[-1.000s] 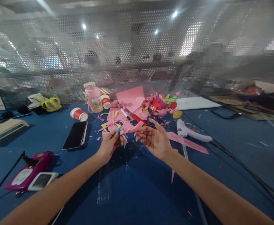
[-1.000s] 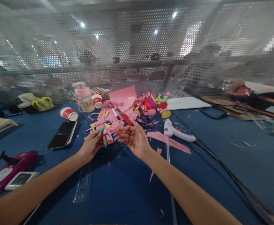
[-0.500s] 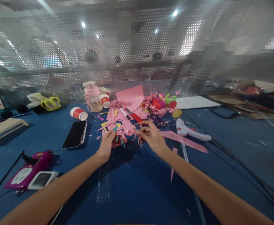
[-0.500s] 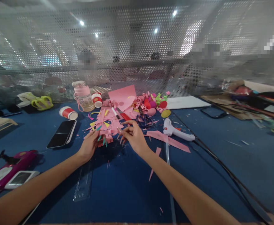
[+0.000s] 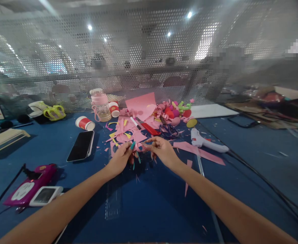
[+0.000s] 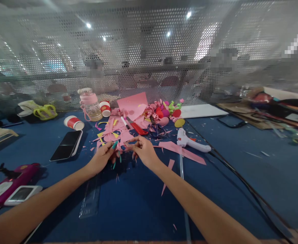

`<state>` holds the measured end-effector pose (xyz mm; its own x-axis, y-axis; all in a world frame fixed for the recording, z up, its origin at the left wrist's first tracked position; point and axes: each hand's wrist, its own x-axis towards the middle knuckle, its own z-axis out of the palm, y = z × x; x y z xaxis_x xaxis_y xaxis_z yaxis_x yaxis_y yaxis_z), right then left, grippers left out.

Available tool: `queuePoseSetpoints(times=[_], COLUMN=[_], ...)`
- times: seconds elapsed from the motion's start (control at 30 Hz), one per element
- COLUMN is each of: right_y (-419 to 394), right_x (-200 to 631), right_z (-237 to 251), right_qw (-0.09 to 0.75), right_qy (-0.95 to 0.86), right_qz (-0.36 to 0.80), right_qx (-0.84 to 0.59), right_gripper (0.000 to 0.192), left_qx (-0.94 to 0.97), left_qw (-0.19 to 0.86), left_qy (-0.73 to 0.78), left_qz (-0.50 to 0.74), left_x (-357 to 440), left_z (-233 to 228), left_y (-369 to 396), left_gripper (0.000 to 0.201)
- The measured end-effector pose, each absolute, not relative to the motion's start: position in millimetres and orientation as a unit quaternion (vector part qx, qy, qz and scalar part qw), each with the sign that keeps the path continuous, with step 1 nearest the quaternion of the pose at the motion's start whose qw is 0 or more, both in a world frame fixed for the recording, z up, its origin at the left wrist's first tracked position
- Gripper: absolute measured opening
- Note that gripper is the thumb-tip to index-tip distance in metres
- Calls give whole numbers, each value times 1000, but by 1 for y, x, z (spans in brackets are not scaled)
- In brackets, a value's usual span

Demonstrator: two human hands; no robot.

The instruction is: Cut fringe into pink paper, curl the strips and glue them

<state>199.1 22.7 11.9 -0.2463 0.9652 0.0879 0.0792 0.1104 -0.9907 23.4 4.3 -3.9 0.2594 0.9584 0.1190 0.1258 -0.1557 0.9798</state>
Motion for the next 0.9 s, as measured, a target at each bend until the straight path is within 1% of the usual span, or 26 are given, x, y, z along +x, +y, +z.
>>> queuePoseSetpoints(times=[0.2,0.3,0.43,0.5,0.63,0.73,0.8,0.9], right_y=[21,18,14,13,11,12,13,15], right_x=[195,193,192,193,193,194,196,197], right_z=[10,11,15,17,20,22,23,24], right_qw=[436,427,375,364,357,360,354,343], right_qy=[-629,-579,-469,-438,-415,-379,-354,-343], right_qz=[489,553,670,702,742,766,786,803], right_qx=[-419,-420,-437,-427,-387,-374,-364,-345], right_gripper=[23,19,13,9,9,7,5,4], left_qx=[618,626,621,617,645,697,736,787], left_qw=[502,501,463,450,453,384,300,188], left_qy=[425,404,420,434,416,420,417,374], left_qz=[431,441,473,477,453,435,441,454], left_x=[24,24,24,25,24,22,19,17], left_z=[1,4,5,4,2,2,3,5], left_y=[0,-1,-1,-3,-5,-6,-7,-7], left_gripper=[35,34,23,18,18,17,16,11])
